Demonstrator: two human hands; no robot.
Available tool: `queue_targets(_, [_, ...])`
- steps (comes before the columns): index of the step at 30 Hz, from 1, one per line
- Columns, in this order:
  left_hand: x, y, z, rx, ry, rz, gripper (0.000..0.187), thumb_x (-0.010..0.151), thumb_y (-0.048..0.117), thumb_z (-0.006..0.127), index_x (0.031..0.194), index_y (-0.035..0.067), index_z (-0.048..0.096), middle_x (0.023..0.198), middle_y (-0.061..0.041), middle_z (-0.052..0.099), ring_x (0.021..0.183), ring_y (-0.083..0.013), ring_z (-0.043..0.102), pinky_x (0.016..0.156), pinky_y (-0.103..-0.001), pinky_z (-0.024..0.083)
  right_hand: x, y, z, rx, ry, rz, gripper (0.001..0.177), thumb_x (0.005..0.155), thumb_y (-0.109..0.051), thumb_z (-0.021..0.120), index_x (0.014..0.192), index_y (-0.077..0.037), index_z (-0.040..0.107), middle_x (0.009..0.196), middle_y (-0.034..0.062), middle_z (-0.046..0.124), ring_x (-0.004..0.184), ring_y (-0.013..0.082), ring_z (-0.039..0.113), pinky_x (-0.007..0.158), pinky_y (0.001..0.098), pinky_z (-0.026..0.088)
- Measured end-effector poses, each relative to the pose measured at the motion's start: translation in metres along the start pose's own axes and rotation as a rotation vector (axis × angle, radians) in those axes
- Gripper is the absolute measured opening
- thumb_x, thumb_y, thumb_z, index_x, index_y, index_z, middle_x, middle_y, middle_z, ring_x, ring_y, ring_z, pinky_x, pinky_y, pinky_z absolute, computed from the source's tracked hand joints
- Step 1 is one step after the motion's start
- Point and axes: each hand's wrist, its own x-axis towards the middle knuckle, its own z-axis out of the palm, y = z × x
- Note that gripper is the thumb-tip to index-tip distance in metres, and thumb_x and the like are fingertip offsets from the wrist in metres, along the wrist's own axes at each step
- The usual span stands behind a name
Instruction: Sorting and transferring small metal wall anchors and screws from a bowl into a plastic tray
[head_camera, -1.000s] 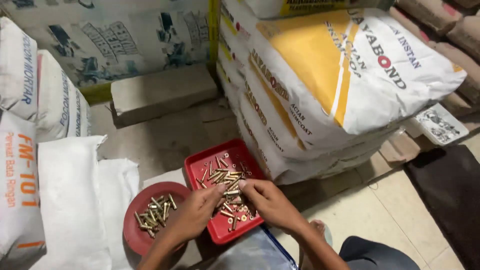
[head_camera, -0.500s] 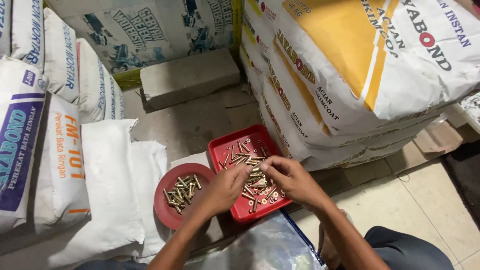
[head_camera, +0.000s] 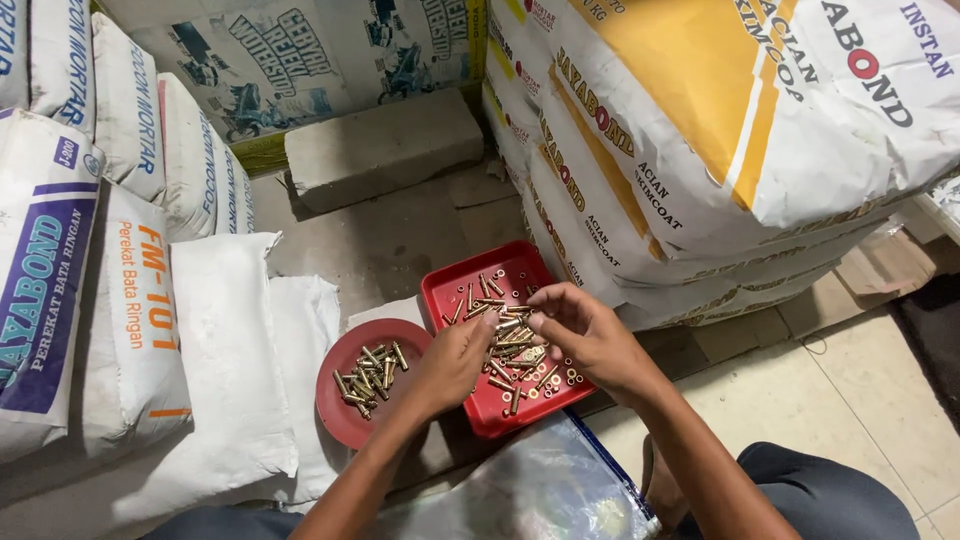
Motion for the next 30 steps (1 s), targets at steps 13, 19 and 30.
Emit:
queue_targets(13, [-0.007,0.032,-0.009,0.02,-0.063,0.04,0.032,0.108,0.028,0.045,0.089,0.005,0.056,0.065,-0.017,0.056,0.073,-0.0232,0.054,0.071,-0.042,0.049,-0.001,0.0,-0.002,-0.012,-0.057,0.068,0.021,0.095,-0.001,0.061,0.112,0.008,0.069,0.084,0.0137,0.061,0.073,0.0177,0.055,0.058,0.0251,0.048])
queue_targets(19, [-0.006,0.028,-0.007,0.051,-0.051,0.095,0.033,0.109,0.029,0.043,0.091,0.005,0.058,0.065,-0.021,0.058,0.067,-0.027,0.055,0.068,-0.044,0.049,0.007,0.008,-0.003,-0.049,-0.025,0.126,0.028,0.102,-0.013,0.058,0.082,0.004,0.069,0.064,0.0105,0.056,0.06,0.0159,0.054,0.054,0.0251,0.044])
queue_targets(30, [0.006,-0.001,0.002,-0.095,0.002,0.022,0.047,0.111,0.031,0.041,0.082,0.004,0.066,0.062,-0.001,0.054,0.07,-0.0155,0.049,0.067,-0.034,0.049,0.01,0.017,-0.006,-0.05,0.046,0.094,0.019,0.098,-0.008,0.064,0.099,0.006,0.076,0.073,0.0139,0.068,0.06,0.0126,0.053,0.057,0.0234,0.046])
